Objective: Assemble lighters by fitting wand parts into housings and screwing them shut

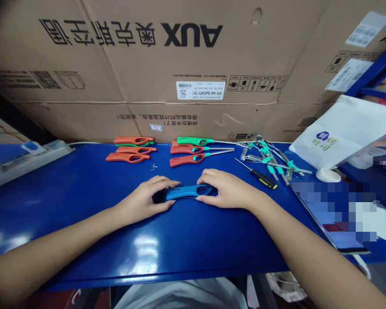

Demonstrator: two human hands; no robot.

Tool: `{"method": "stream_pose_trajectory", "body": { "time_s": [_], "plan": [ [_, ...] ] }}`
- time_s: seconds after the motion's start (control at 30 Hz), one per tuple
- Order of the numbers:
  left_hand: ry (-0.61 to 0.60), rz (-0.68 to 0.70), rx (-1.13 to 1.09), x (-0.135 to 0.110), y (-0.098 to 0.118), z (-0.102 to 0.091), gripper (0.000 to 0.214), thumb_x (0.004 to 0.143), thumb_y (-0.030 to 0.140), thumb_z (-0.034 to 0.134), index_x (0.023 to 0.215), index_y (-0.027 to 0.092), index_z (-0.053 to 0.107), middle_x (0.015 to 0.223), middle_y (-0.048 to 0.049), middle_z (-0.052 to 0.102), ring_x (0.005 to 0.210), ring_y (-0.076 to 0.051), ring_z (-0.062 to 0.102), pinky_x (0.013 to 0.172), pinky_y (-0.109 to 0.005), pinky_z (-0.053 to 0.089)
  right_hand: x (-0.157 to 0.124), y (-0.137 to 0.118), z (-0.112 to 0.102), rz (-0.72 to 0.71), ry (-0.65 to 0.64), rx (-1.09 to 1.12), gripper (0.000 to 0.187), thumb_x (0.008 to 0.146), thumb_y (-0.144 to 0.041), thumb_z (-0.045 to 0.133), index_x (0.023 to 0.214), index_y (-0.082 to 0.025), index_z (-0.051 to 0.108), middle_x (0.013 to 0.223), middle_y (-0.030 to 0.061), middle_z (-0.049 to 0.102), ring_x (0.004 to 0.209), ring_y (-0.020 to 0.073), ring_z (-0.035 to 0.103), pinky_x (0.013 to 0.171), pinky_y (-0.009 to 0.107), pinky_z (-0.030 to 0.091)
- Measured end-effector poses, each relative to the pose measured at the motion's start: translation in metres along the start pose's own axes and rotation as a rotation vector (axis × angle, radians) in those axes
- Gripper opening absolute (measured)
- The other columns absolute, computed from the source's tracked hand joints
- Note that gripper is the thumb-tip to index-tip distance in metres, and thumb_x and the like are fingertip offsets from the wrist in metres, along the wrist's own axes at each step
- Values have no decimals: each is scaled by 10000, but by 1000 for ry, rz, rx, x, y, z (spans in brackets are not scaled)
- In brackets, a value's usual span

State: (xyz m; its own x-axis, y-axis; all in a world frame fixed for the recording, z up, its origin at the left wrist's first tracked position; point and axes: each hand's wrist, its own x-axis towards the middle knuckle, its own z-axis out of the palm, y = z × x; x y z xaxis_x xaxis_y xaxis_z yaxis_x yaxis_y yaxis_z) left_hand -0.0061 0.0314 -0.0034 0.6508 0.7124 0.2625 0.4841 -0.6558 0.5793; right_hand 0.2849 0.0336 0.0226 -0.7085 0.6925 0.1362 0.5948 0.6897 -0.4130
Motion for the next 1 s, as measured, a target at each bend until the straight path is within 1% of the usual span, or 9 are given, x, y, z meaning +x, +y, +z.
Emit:
{"method": "stream_pose_trajectory", "body": {
  "time_s": [0.17, 0.3, 0.43, 0.5, 0.6, 0.73, 0.8, 0.87, 1.0],
  "plan": [
    [36, -19, -7, -2, -4, 4, 461, 890, 331, 705, 1336, 273, 605, 1226, -66, 694, 1079, -238, 650, 979, -397, 528, 3, -1, 4, -16, 88, -97, 256, 1032, -352, 478, 1051, -214, 693, 1007, 83, 729, 928, 224, 668, 850, 360, 511],
    [54, -54, -23, -3, -6, 6, 542, 866, 321, 731, 1380, 255, 570, 1168, -64, 706, 998, -222, 659, 942, -388, 540, 3, -4, 2, 4, 207, 31, 230, 1019, -330, 513, 954, -200, 691, 921, 63, 734, 834, 185, 666, 773, 307, 497],
    [53, -38, -43, -3, -7, 7, 489, 886, 305, 711, 1356, 266, 582, 1163, -64, 707, 1051, -224, 658, 972, -392, 530, 1, -11, -5, -39, 1, 228, 272, 1009, -303, 526, 806, -188, 665, 767, 19, 658, 680, 126, 587, 656, 250, 444],
    [54, -27, -31, -2, -6, 6, 502, 881, 352, 731, 1353, 268, 581, 1177, -67, 701, 1071, -232, 652, 989, -400, 526, 0, -13, -5, -48, -95, 188, 268, 992, -300, 557, 768, -190, 655, 736, 6, 631, 668, 119, 564, 640, 246, 417],
    [69, 15, 17, 2, -3, 0, 475, 892, 395, 721, 1327, 255, 594, 1244, -81, 675, 1149, -251, 620, 1048, -428, 494, 0, -13, -2, -27, -138, 88, 234, 959, -330, 613, 769, -199, 651, 743, -2, 620, 667, 121, 547, 623, 251, 393],
    [110, 106, 162, 21, -6, -14, 313, 981, 316, 583, 1268, 199, 628, 1243, -106, 659, 1175, -254, 589, 1053, -438, 483, -1, -11, -1, 1, -53, 16, 127, 942, -336, 634, 910, -216, 658, 891, 17, 649, 741, 140, 565, 669, 266, 420],
    [93, 175, 290, 37, -14, -19, 275, 992, 268, 547, 1231, 180, 652, 1240, -116, 662, 1186, -273, 576, 1057, -460, 478, -2, -10, -2, 2, -27, -9, 139, 935, -336, 639, 1013, -222, 651, 1012, 34, 651, 790, 147, 582, 705, 276, 437],
    [42, 192, 403, 54, -25, -19, 283, 989, 250, 555, 1241, 172, 656, 1199, -115, 681, 1165, -291, 583, 1039, -482, 487, -2, -10, -2, -4, -46, -30, 184, 933, -347, 643, 1070, -224, 639, 1088, 43, 643, 827, 153, 601, 729, 282, 445],
    [24, 164, 418, 85, -48, -11, 309, 963, 259, 613, 1242, 131, 656, 1208, -149, 683, 1149, -296, 625, 1000, -449, 525, -2, -9, 0, 3, -89, -78, 158, 968, -352, 593, 1049, -224, 637, 1055, 33, 658, 850, 164, 624, 735, 286, 442]
  ]
}}
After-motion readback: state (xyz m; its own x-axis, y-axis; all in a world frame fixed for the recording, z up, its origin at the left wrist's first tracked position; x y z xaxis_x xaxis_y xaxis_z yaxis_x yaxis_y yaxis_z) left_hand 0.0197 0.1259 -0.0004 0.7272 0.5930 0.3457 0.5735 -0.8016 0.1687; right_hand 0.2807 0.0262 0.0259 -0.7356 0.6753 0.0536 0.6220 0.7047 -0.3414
